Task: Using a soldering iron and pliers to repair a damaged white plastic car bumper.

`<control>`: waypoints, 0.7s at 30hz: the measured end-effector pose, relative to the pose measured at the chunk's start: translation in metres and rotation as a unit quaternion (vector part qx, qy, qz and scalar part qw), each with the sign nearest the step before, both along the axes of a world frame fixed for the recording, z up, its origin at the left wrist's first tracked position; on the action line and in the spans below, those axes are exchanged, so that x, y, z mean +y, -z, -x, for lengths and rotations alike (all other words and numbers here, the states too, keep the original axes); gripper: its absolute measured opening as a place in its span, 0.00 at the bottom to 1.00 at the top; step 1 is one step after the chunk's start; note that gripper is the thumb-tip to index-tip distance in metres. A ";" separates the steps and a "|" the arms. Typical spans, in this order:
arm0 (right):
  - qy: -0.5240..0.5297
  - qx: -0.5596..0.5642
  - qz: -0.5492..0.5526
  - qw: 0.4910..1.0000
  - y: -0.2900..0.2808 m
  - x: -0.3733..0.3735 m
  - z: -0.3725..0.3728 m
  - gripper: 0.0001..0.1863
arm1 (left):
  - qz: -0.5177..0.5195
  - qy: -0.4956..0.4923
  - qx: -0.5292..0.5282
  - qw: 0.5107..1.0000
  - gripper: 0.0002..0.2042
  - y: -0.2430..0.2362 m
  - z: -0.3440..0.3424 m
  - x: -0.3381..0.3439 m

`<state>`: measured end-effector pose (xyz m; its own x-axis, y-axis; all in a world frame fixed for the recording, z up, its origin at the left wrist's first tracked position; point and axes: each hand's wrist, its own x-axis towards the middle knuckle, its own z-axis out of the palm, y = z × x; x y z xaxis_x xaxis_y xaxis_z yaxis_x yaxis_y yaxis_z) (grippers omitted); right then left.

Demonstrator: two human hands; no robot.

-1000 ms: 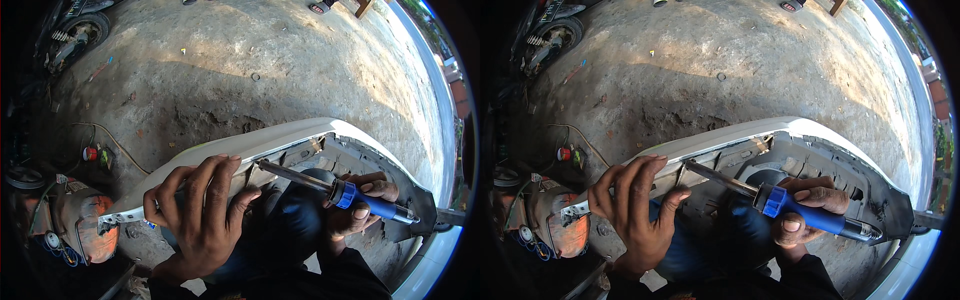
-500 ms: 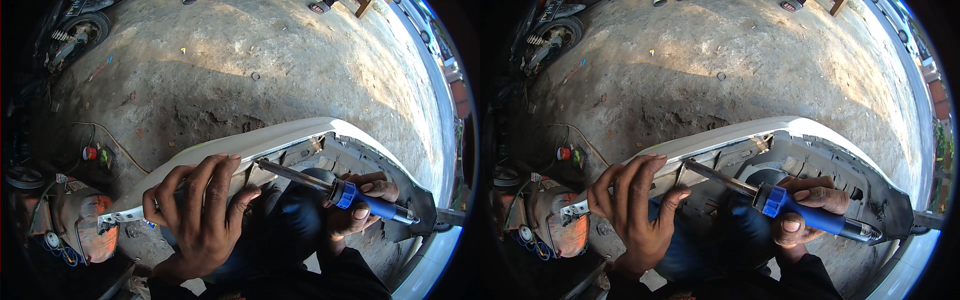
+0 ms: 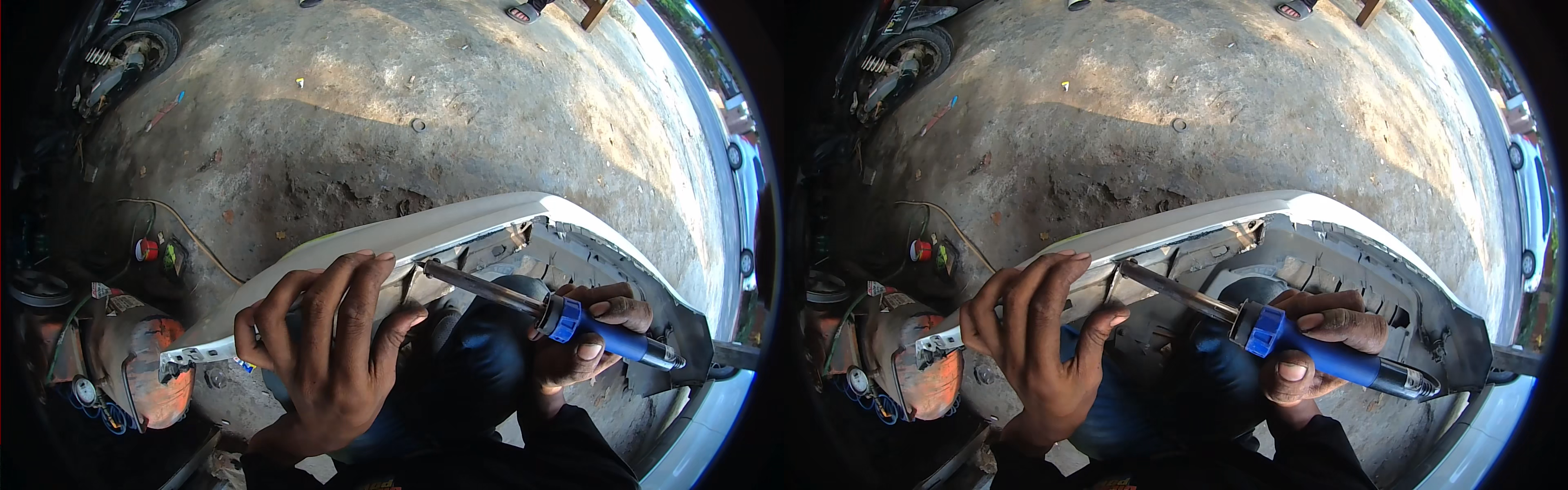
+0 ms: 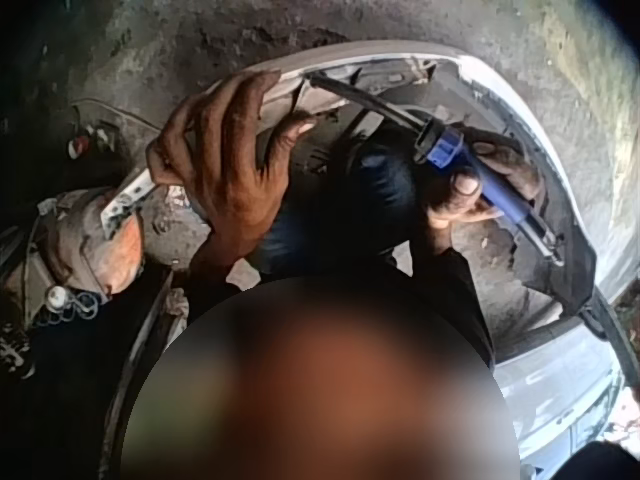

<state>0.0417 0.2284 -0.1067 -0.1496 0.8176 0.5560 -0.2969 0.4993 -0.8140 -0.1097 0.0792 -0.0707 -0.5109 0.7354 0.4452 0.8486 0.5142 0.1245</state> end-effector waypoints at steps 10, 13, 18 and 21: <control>0.014 -0.022 -0.032 0.999 -0.001 0.002 0.001 0.30 | -0.009 0.001 0.004 1.000 0.27 0.000 0.000 -0.001; 0.026 -0.018 -0.021 0.999 0.001 0.001 -0.001 0.31 | 0.000 0.001 -0.013 1.000 0.27 0.000 0.000 -0.001; 0.020 -0.011 -0.015 1.000 -0.003 0.002 -0.003 0.31 | 0.000 0.003 -0.011 1.000 0.27 -0.001 0.000 -0.001; -0.011 0.000 -0.007 1.000 0.000 0.001 -0.002 0.30 | -0.017 0.003 -0.015 1.000 0.23 0.000 0.001 -0.002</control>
